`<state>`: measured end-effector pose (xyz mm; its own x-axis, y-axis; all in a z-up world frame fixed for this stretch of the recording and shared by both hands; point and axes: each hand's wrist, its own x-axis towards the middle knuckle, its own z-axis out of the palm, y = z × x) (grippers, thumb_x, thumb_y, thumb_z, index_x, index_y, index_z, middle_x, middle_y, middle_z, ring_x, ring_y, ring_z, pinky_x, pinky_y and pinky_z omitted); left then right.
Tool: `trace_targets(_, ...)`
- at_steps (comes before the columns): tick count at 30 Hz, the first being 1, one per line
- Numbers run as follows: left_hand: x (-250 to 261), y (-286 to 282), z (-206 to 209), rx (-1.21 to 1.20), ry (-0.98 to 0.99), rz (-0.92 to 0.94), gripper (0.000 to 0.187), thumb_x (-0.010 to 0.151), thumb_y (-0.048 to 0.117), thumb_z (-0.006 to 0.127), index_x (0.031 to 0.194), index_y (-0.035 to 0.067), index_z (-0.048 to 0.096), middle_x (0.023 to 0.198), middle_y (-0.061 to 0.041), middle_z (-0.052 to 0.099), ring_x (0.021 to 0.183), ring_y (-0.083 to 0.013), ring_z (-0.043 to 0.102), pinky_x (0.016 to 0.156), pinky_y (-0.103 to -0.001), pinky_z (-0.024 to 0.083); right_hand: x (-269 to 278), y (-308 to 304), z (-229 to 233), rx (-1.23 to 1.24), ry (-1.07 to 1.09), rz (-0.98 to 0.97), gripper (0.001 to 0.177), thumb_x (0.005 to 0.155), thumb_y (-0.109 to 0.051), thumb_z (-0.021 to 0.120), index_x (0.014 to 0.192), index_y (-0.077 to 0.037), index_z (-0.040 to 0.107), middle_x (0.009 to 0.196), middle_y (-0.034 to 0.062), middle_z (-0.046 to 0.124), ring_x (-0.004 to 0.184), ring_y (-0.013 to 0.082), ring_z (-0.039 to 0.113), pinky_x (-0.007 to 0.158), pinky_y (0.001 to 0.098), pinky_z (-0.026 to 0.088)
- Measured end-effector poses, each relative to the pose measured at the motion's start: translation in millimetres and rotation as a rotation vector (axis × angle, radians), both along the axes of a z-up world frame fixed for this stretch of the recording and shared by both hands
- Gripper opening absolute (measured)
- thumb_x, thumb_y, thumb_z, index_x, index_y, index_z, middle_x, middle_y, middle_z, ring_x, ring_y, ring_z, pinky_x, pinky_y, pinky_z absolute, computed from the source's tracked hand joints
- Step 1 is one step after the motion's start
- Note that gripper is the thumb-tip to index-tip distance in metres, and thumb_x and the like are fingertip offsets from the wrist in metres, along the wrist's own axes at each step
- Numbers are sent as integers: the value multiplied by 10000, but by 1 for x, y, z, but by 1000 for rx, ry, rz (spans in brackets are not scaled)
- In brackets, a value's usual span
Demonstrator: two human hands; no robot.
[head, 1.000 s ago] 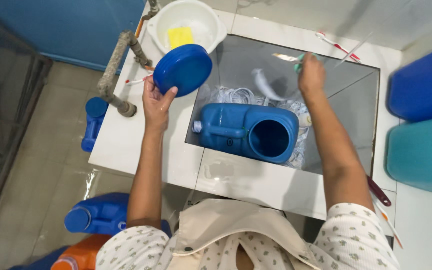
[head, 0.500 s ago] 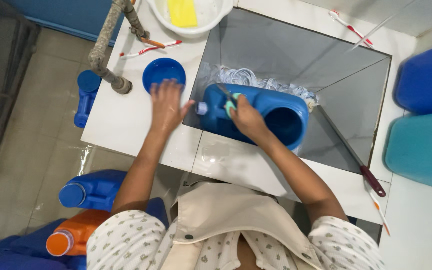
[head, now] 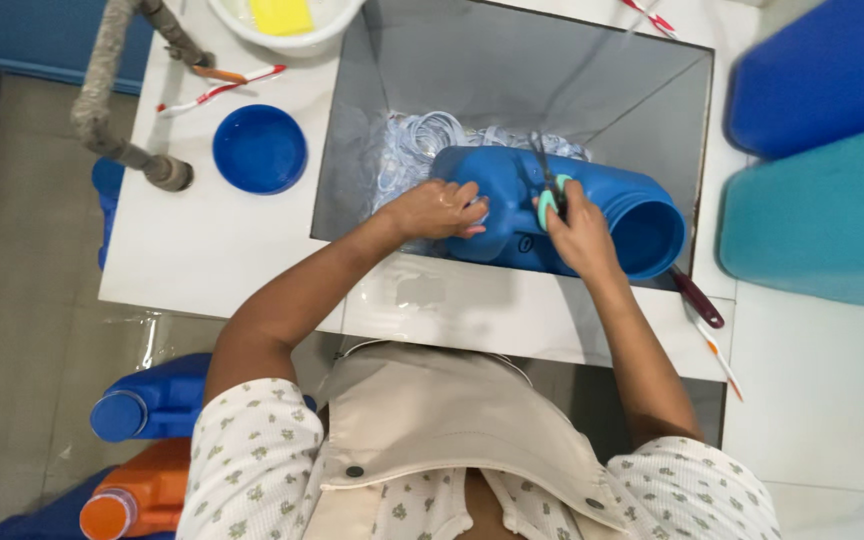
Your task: The person picks up a blue plastic container, removes the cap, and uses scissors to cut off the label. They then scrub the container with a sponge under running water, rinse it, and place it aside. The process is repeated with a second blue container.
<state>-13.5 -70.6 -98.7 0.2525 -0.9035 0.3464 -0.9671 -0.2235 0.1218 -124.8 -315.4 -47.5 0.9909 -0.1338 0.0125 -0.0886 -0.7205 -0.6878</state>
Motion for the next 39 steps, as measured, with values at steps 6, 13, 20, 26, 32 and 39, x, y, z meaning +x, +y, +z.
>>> trace_targets(6,-35,-34,4,211,582,675,479,1150,462,460,1032,55,684,763,-150,689,788,-343,719,717,-447,557,-8,-8,-10,13,-31,-67,311,1007,-205,601,1190,26,502,1084,160,768,1012,367,723,841,454,544)
trace_targets(13,-31,-11,36,4,723,457,439,955,334,533,1068,-54,702,945,-269,693,867,-454,681,793,-528,529,-10,-12,4,34,-86,-35,287,992,-183,645,1151,41,563,982,173,763,850,334,743,721,415,565)
trace_targets(20,-46,4,41,286,799,594,335,893,227,656,1165,33,655,1001,-246,738,953,-404,710,889,-497,554,-15,-16,27,-2,-124,-75,256,978,-184,667,1109,29,614,961,162,766,724,292,714,632,393,526)
trace_targets(26,-41,-12,47,-81,380,138,425,846,40,590,1266,27,651,1006,-263,713,802,-412,708,609,-497,561,-24,1,40,53,-252,-62,237,972,-124,677,1150,30,643,957,169,724,787,251,699,612,321,532)
trace_targets(32,-36,-44,28,188,694,627,552,965,604,707,848,68,764,727,-167,743,699,-366,718,652,-484,575,-27,3,35,592,-65,-149,307,995,-270,705,1128,6,701,828,75,751,769,86,729,534,229,518)
trace_targets(39,-44,-42,38,-134,189,73,638,741,140,732,1364,62,616,1224,-270,675,873,-385,727,702,-457,591,-38,-13,25,759,85,-193,380,984,-364,672,1074,-3,746,822,84,780,469,42,560,407,182,389)
